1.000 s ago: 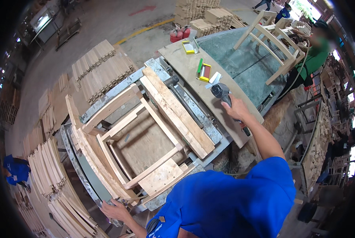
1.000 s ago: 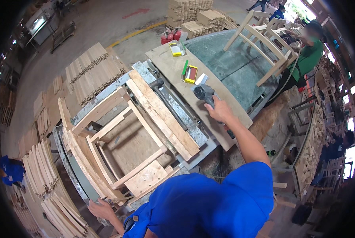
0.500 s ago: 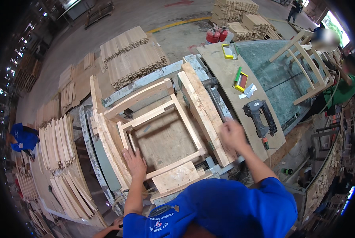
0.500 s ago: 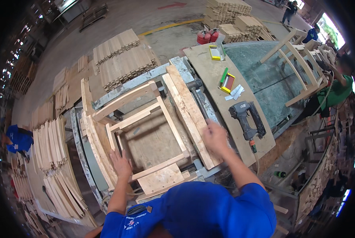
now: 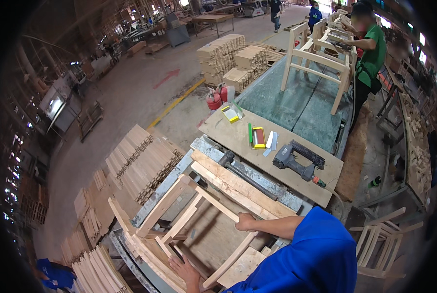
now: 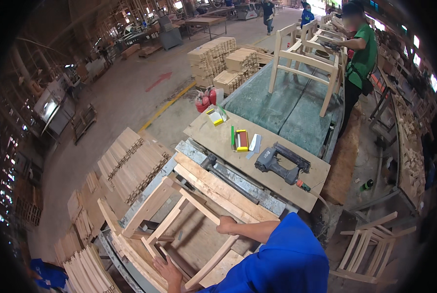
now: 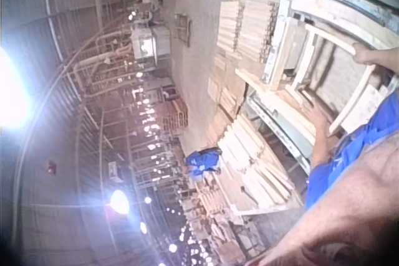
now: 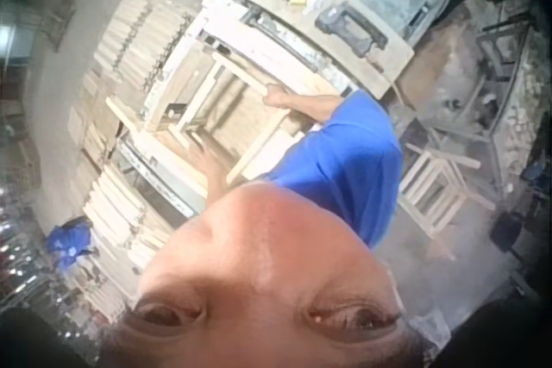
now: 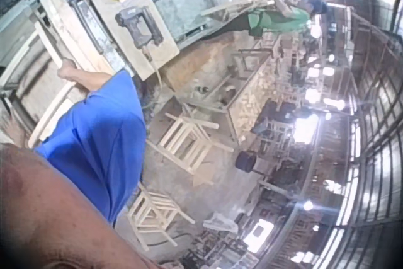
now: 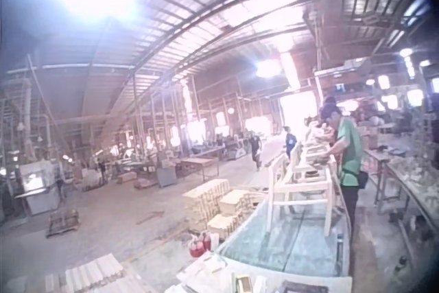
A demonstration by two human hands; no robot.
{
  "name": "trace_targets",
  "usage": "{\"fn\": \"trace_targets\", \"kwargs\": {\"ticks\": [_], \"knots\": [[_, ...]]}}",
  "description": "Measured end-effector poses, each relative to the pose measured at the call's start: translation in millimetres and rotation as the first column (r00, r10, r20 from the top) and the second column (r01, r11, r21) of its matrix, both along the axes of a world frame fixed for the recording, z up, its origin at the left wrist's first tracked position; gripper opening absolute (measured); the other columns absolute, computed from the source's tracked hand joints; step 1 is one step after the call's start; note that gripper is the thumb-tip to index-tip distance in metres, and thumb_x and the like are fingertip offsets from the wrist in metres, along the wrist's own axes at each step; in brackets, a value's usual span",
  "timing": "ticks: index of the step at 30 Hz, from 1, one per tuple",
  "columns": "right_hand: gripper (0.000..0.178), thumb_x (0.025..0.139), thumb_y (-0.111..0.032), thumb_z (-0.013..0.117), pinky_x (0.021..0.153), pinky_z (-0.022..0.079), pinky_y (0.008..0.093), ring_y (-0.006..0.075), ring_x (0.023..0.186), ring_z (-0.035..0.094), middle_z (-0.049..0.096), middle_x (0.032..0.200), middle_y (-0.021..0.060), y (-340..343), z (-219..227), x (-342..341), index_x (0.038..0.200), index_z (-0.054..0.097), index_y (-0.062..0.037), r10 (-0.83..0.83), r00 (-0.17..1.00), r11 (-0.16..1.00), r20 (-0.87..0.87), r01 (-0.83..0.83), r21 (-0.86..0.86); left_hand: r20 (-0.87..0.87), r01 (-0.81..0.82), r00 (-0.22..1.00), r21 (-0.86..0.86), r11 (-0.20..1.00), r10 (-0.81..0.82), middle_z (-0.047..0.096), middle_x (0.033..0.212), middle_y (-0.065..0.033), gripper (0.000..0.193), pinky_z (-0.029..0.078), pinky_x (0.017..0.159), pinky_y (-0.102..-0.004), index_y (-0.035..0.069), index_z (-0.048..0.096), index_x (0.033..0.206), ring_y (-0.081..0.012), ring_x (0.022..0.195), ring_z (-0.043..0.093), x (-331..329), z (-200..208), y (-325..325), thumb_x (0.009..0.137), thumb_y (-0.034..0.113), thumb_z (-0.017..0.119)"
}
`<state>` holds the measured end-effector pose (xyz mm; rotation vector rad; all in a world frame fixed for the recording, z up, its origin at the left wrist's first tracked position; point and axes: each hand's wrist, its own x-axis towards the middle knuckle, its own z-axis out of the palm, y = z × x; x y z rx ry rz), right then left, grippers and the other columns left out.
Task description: The person assembles wooden chair frames by placing them on a workbench, aligning components, and securing them with a pneumatic nail gun. The person repeats this process for multiple chair frames, moving each completed unit aside.
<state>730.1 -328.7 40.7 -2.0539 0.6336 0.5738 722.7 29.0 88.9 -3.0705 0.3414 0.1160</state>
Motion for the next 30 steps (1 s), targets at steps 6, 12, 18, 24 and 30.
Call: {"fn": "trace_targets", "kwargs": {"ticks": [6, 12, 18, 24, 30], "knots": [[0.042, 0.083, -0.023, 0.069, 0.082, 0.058, 0.0487, 0.0389, 0.096, 0.074, 0.072, 0.104, 0.0289, -12.5, 70.5, -37.0, 0.117, 0.067, 0.0034, 0.02, 0.989, 0.999, 0.144, -0.024, 0.03, -0.025, -0.3, 0.953, -0.228, 0.926, 0.302, 0.032, 0.156, -0.0414, 0.103, 0.032, 0.122, -0.0514, 0.006, 0.024, 0.163, -0.0562, 0.145, 0.035, -34.0, 37.6, 26.4, 0.074, 0.0, 0.075], [0.044, 0.083, -0.029, 0.074, 0.086, 0.057, 0.0476, 0.0415, 0.098, 0.072, 0.072, 0.105, 0.0267, -32.4, 159.3, -59.2, 0.117, 0.065, -0.0014, 0.063, 0.898, 0.997, 0.435, -0.078, 0.016, 0.187, -0.18, 0.883, -0.712, 0.679, 0.43, 0.05, 0.149, -0.0246, 0.106, 0.043, 0.115, -0.0419, 0.01, 0.016, 0.167, -0.0379, 0.133, 0.056, -58.6, 126.5, 47.4, 0.074, -0.013, 0.062], [0.042, 0.085, -0.026, 0.078, 0.088, 0.056, 0.0433, 0.0368, 0.099, 0.073, 0.073, 0.104, 0.0222, -59.5, 267.8, -84.3, 0.118, 0.064, -0.0037, 0.035, 0.632, 0.985, 0.774, -0.155, 0.081, 0.157, -0.078, 0.839, -0.912, 0.402, 0.52, 0.049, 0.156, -0.0212, 0.092, 0.04, 0.115, -0.0568, -0.001, 0.04, 0.158, -0.0424, 0.136, 0.052, -120.2, 239.0, 79.6, 0.083, 0.024, 0.086], [0.038, 0.089, -0.018, 0.076, 0.082, 0.055, 0.0382, 0.0203, 0.088, 0.07, 0.07, 0.092, 0.0117, -106.2, 383.4, -108.4, 0.122, 0.064, -0.0035, -0.01, 0.393, 0.959, 0.919, -0.257, 0.121, 0.491, 0.162, 0.541, -0.858, 0.488, 0.683, 0.065, 0.127, -0.0269, 0.071, 0.058, 0.084, -0.0447, -0.01, 0.052, 0.141, -0.034, 0.104, 0.067, -158.4, 343.1, 12.4, 0.081, 0.012, 0.082], [0.03, 0.089, -0.014, 0.075, 0.067, 0.056, 0.0331, 0.0152, 0.076, 0.069, 0.071, 0.09, 0.009, -185.8, 483.1, -129.1, 0.114, 0.067, -0.0002, 0.137, -0.057, 0.962, 0.989, -0.23, -0.147, 0.161, 0.308, 0.904, -0.888, -0.342, 0.396, 0.062, 0.092, -0.0136, 0.038, 0.046, 0.059, -0.034, 0.003, 0.062, 0.09, -0.0201, 0.076, 0.059, -158.1, 384.7, -67.9, 0.089, 0.04, 0.071]]}}
